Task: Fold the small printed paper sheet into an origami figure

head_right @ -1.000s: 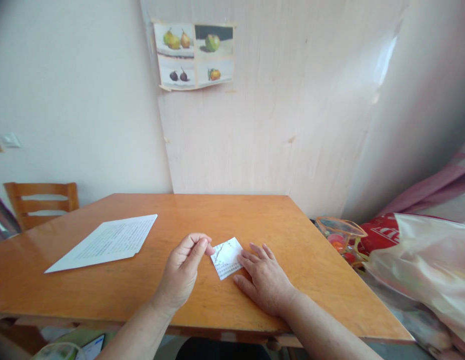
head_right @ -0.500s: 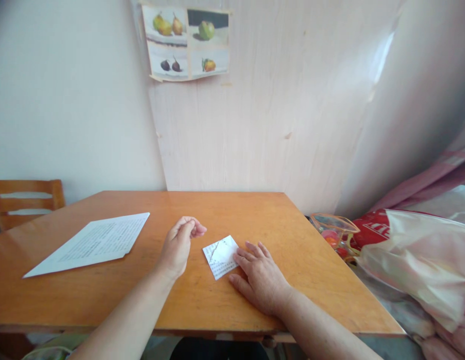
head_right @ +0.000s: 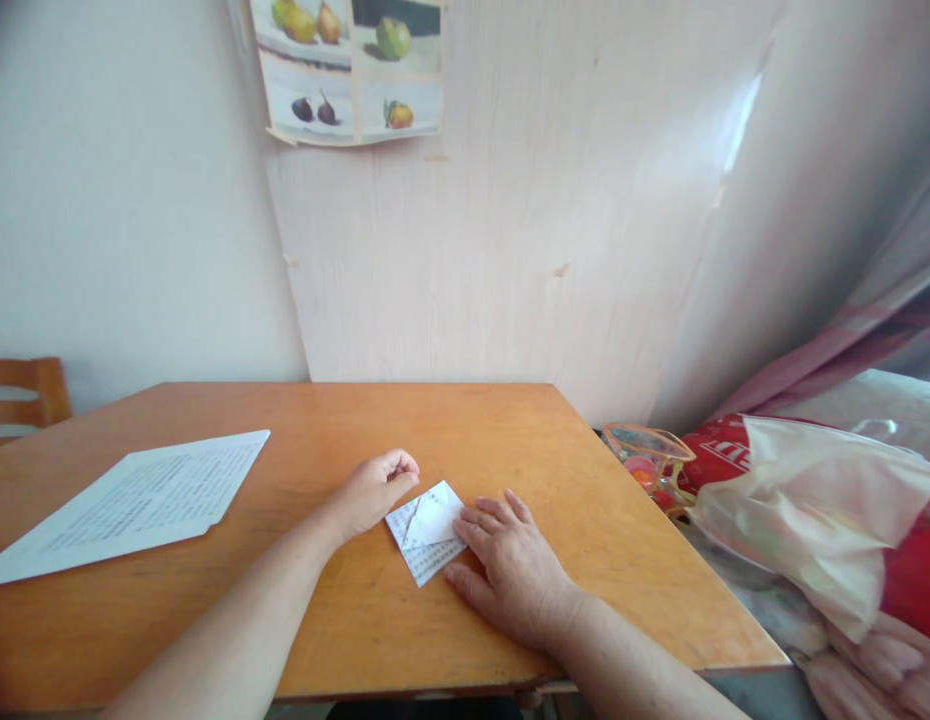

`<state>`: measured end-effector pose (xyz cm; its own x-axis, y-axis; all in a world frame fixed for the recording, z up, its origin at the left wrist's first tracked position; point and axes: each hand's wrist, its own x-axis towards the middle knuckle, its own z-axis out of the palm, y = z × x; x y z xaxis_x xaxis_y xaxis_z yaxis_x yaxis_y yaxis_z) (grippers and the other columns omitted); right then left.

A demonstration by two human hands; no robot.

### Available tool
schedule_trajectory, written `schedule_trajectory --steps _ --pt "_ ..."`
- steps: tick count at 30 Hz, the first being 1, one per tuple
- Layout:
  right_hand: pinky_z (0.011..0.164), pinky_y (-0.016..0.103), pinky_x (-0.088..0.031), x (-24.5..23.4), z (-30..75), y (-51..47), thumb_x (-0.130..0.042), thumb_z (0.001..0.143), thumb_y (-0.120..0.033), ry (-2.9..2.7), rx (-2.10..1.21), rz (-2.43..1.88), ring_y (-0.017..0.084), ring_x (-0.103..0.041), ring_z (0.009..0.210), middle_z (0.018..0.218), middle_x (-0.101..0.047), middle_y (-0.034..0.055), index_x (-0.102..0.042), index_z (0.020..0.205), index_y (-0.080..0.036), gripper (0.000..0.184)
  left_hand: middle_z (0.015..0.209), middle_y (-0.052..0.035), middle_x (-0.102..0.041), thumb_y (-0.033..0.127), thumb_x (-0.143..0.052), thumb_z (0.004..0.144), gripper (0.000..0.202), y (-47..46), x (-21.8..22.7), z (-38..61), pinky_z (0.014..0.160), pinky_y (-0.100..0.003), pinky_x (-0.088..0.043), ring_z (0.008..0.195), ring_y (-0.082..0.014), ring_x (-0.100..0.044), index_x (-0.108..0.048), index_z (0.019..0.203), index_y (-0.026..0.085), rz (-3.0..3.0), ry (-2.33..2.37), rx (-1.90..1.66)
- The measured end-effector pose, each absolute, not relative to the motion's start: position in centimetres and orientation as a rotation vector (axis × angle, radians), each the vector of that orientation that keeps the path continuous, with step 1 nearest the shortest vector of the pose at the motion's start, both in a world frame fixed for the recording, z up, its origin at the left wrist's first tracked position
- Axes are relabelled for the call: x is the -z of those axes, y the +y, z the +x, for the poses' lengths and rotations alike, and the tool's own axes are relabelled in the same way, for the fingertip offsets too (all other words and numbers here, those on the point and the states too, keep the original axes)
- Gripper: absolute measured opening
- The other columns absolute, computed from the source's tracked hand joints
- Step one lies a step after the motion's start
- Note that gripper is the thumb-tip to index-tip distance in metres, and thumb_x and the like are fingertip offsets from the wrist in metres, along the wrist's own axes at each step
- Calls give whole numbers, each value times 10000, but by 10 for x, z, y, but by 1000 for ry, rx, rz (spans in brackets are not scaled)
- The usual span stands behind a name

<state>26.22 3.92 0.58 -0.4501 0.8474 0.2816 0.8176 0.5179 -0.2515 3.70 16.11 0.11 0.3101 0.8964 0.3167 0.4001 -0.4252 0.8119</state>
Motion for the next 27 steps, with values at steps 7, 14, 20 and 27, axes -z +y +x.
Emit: schedule_trajectory --steps 7,14,20,27 --pt "1218 614 -12 -17 267 9 -551 845 -755 -2590 -223 -1254 346 -442 1392 1462 -555 140 -488 1479 -200 845 706 24 -626 325 -570 827 153 166 -5 29 632 -254 -408 674 -155 -556 -641 781 198 2011 1167 -990" --pt "1236 449 114 17 267 -28 -666 898 -415 -2589 361 -985 284 -633 1199 1303 -684 123 -590 1337 -137 525 705 28 -625 306 -588 812 121 164 -6 31 638 -259 -401 671 -150 -553 -633 768 203 1975 1126 -1037" --pt "1198 448 -251 5 267 -36 -537 880 -88 -2369 145 -950 185 -691 1009 1067 -757 30 -621 1153 -221 314 776 -10 -683 346 -541 843 175 163 -7 33 684 -278 -462 713 -167 -618 -630 852 196 1871 1077 -1138" --pt "607 269 -468 -14 268 22 -461 995 -401 -1791 -712 -1424 168 -585 692 747 -628 15 -575 842 -199 277 783 -11 -655 292 -492 828 187 163 -10 29 684 -275 -476 709 -161 -604 -588 954 191 1748 1104 -1255"
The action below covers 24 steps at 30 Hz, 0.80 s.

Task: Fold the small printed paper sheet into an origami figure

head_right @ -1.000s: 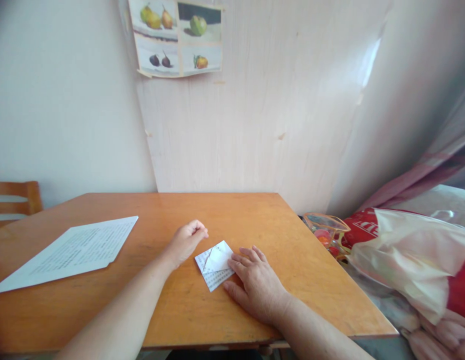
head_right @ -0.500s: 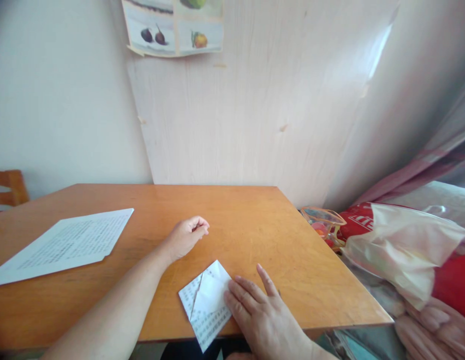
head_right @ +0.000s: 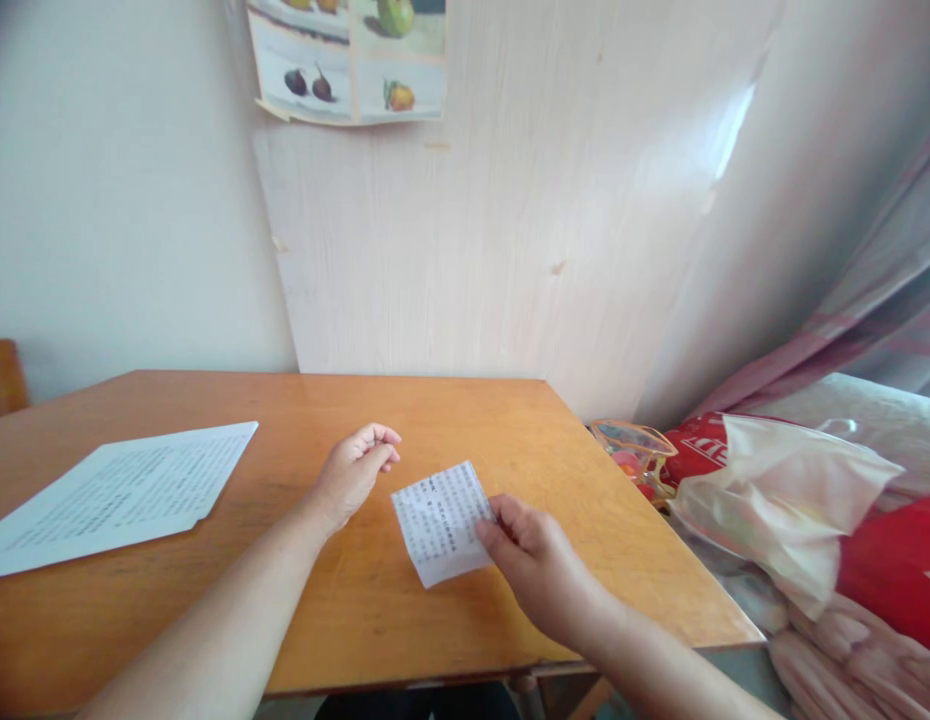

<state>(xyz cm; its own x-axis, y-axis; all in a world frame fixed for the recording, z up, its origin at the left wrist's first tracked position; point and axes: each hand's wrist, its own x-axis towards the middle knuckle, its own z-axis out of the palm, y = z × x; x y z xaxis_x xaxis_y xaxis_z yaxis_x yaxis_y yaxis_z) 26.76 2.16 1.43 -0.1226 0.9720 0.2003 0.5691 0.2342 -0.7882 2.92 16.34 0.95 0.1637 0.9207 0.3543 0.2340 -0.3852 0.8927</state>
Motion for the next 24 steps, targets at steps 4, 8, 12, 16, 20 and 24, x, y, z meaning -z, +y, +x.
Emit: schedule_trajectory --steps 4,8,12,16,20,24 --pt "657 276 -480 -6 272 61 -506 952 -361 -1721 -1004 -1446 169 -599 731 777 -648 17 -582 855 -186 214 779 1 -640 283 -491 824 191 160 -12 29 679 -271 -458 711 -159 -592 -586 964 196 1777 1112 -1228" --pt "674 269 -478 0 273 77 -522 931 -290 -1765 -1051 -1513 163 -610 752 794 -664 13 -610 884 -172 155 739 18 -619 263 -569 778 127 150 -15 36 634 -250 -425 695 -151 -563 -615 875 195 1875 1053 -1060" --pt "636 254 -459 -4 272 80 -519 919 -226 -1859 -1044 -1551 155 -605 726 796 -678 18 -622 894 -162 124 662 32 -602 223 -569 752 96 138 -12 42 555 -234 -387 607 -134 -529 -648 796 192 1961 954 -808" --pt "599 243 -417 -7 272 81 -560 892 -208 -1975 -854 -1640 148 -592 694 802 -696 31 -662 912 -152 118 730 15 -645 181 -526 764 176 133 -10 42 590 -235 -414 665 -146 -579 -680 848 191 2069 905 -617" --pt "598 258 -406 -10 280 79 -590 899 -278 -2033 -554 -1773 168 -619 705 844 -719 61 -691 1063 -159 226 817 -9 -688 151 -520 763 204 131 -11 41 641 -249 -446 746 -172 -630 -696 857 192 2157 896 -528" --pt "685 290 -455 -16 292 70 -545 935 -291 -2053 -285 -1738 190 -647 797 957 -713 88 -698 1114 -168 266 843 -13 -690 126 -514 749 231 130 -14 42 666 -255 -462 775 -180 -639 -704 856 200 2207 897 -482"
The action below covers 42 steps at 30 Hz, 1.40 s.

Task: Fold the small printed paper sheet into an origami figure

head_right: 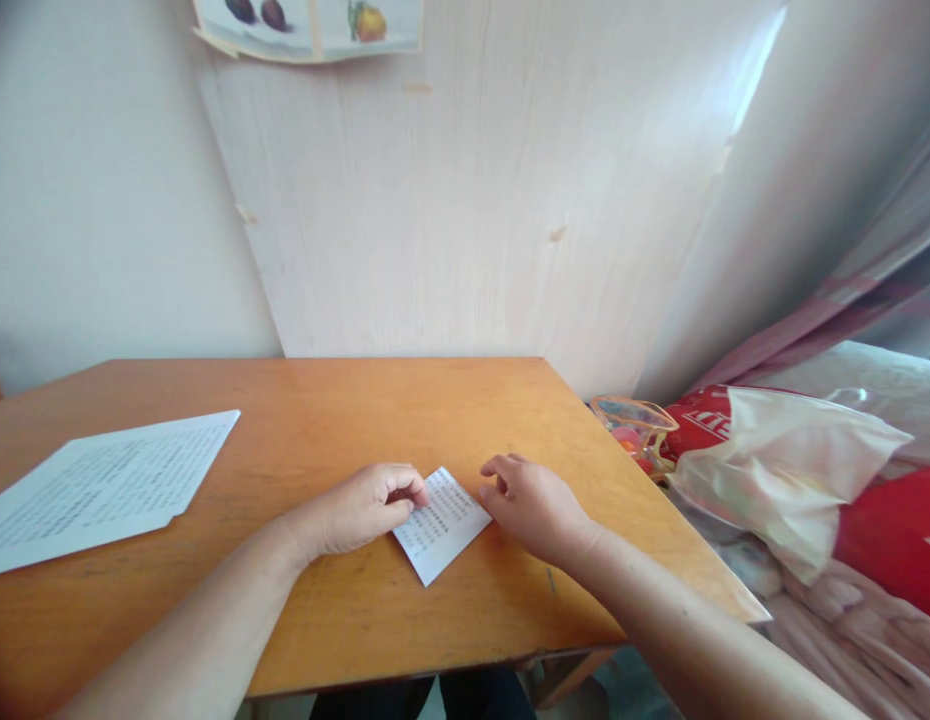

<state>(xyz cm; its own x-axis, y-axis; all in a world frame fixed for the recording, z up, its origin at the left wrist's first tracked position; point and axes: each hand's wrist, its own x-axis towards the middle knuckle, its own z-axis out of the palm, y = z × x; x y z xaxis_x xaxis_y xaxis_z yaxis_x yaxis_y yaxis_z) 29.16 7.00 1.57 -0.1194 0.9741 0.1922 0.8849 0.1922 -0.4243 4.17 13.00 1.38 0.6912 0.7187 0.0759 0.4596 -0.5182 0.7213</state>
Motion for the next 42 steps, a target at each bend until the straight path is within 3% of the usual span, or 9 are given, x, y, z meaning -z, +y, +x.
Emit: schedule_trajectory --steps 8,12,19,23,28,32,37,42 --pt "863 354 -483 -24 282 37 -580 931 -231 -2404 -255 -1301 227 -610 972 993 -695 71 -702 1144 -226 245 905 -25 -647 164 -554 754 209 129 -15 40 743 -262 -486 837 -188 -623 -738 828 229 2278 821 -428" --pt "908 378 -467 -26 270 29 -613 942 -322 -2471 -299 -1235 238 -593 1017 1075 -684 76 -667 1190 -226 272 927 -28 -634 172 -556 753 212 129 -16 38 753 -264 -488 858 -191 -620 -737 847 228 2261 820 -399" --pt "855 378 -454 -14 267 34 -636 932 -399 -2471 -266 -1264 241 -607 953 1005 -690 72 -652 1122 -205 272 983 -19 -633 157 -567 688 297 127 -24 30 774 -265 -491 887 -197 -615 -721 928 243 2235 791 -312" --pt "853 365 -447 -12 268 37 -626 939 -338 -2462 -276 -1267 231 -615 944 999 -691 64 -654 1110 -210 215 986 -10 -614 188 -625 668 307 123 -30 28 727 -254 -473 856 -194 -598 -687 962 249 2263 792 -247" --pt "839 343 -447 -11 271 40 -594 938 -246 -2409 -333 -1299 207 -618 915 990 -683 58 -658 1119 -203 196 1016 -11 -592 208 -670 676 312 121 -32 27 773 -257 -467 941 -211 -586 -649 983 254 2315 817 -202" --pt "831 342 -448 -16 272 39 -642 916 -319 -2395 -385 -1307 210 -611 919 998 -678 53 -663 1124 -213 233 1049 -18 -592 201 -637 718 238 122 -29 26 802 -261 -472 951 -201 -591 -656 951 245 2326 776 -214" --pt "877 382 -427 -26 269 35 -717 856 -474 -2496 -364 -1270 250 -601 999 1085 -685 58 -645 1173 -226 410 1020 -23 -620 201 -631 737 177 122 -30 25 798 -271 -483 922 -199 -610 -697 897 236 2282 739 -257" --pt "863 392 -406 -22 265 35 -605 953 -412 -2573 -164 -1261 244 -600 954 1036 -687 68 -647 1127 -201 277 1045 -25 -636 191 -626 754 171 122 -31 26 856 -279 -490 964 -200 -622 -720 889 234 2279 742 -247"
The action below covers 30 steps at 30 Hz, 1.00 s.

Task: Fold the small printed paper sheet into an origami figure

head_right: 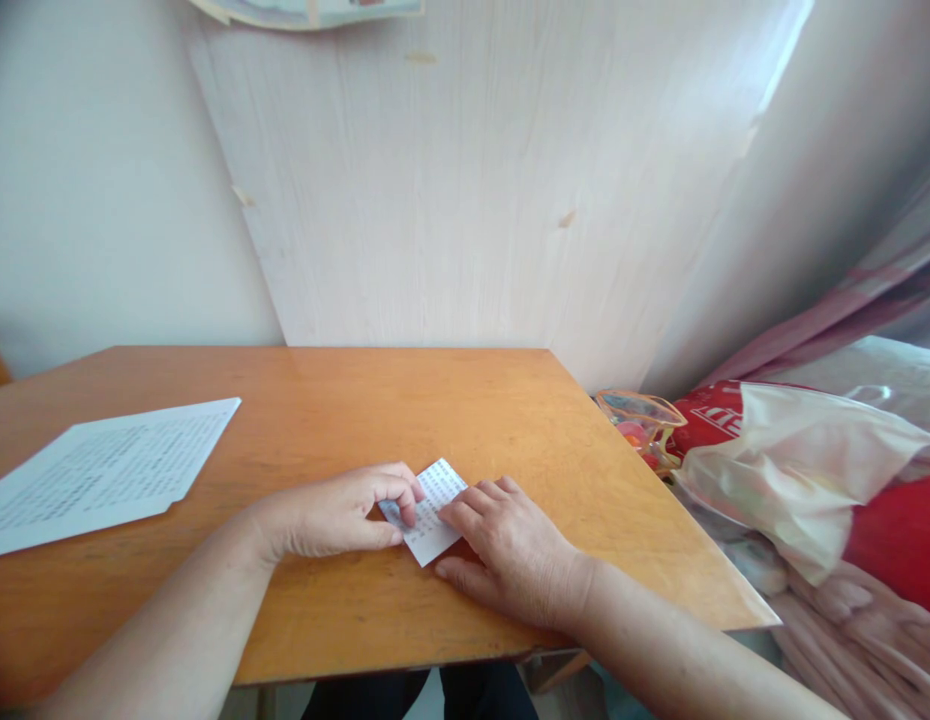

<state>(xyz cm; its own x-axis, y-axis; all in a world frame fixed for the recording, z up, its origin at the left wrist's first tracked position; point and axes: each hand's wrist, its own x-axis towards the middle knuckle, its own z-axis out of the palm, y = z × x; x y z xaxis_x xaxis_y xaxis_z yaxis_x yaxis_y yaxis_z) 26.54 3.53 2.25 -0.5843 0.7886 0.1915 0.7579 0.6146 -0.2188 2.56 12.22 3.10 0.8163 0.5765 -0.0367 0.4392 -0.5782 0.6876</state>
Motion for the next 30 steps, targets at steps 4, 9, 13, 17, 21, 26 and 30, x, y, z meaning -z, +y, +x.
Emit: schedule_trajectory --steps 4,9,13,17,21,26,30 --pt "856 372 -408 -19 267 39 -503 1019 -351 -2632 -114 -1183 217 -590 935 1008 -670 62 -670 1013 -202 223 1122 -25 -631 151 -617 752 205 124 -29 25 946 -288 -472 1045 -198 -612 -735 901 227 2310 707 -209" --pt "823 332 -428 -16 272 48 -429 1055 -310 -2580 -222 -1107 188 -579 885 948 -656 57 -682 953 -201 293 1178 -29 -604 106 -560 786 259 127 -29 26 1013 -289 -436 1118 -189 -585 -750 917 223 2319 722 -146" --pt "798 303 -439 -13 272 59 -452 1049 -320 -2506 -332 -1104 176 -580 865 923 -653 53 -686 932 -195 289 1148 -29 -597 154 -537 834 205 124 -35 29 993 -292 -432 1090 -190 -577 -733 832 211 2311 732 -121" --pt "791 282 -437 -10 272 72 -509 1023 -302 -2451 -412 -1135 162 -581 842 878 -651 38 -681 886 -191 246 1044 -37 -606 235 -438 929 284 121 -40 32 932 -293 -441 1009 -186 -575 -687 801 188 2267 745 -118" --pt "740 262 -429 -7 271 81 -547 1000 -340 -2382 -493 -1235 151 -580 794 835 -648 27 -662 825 -189 258 938 -29 -579 361 -402 989 358 121 -39 36 851 -286 -448 911 -174 -571 -656 811 182 2246 783 -169" --pt "700 255 -416 -8 272 86 -566 975 -346 -2311 -631 -1233 145 -573 767 821 -639 19 -650 805 -187 247 910 -29 -550 442 -458 978 388 122 -30 40 750 -281 -441 831 -168 -555 -641 763 176 2293 866 -196" --pt "621 251 -401 -8 288 92 -512 977 -338 -2097 -821 -1342 137 -548 700 778 -608 10 -648 832 -175 257 926 -28 -558 404 -506 955 322 123 -26 42 750 -278 -442 833 -165 -564 -644 774 176 2280 906 -226"
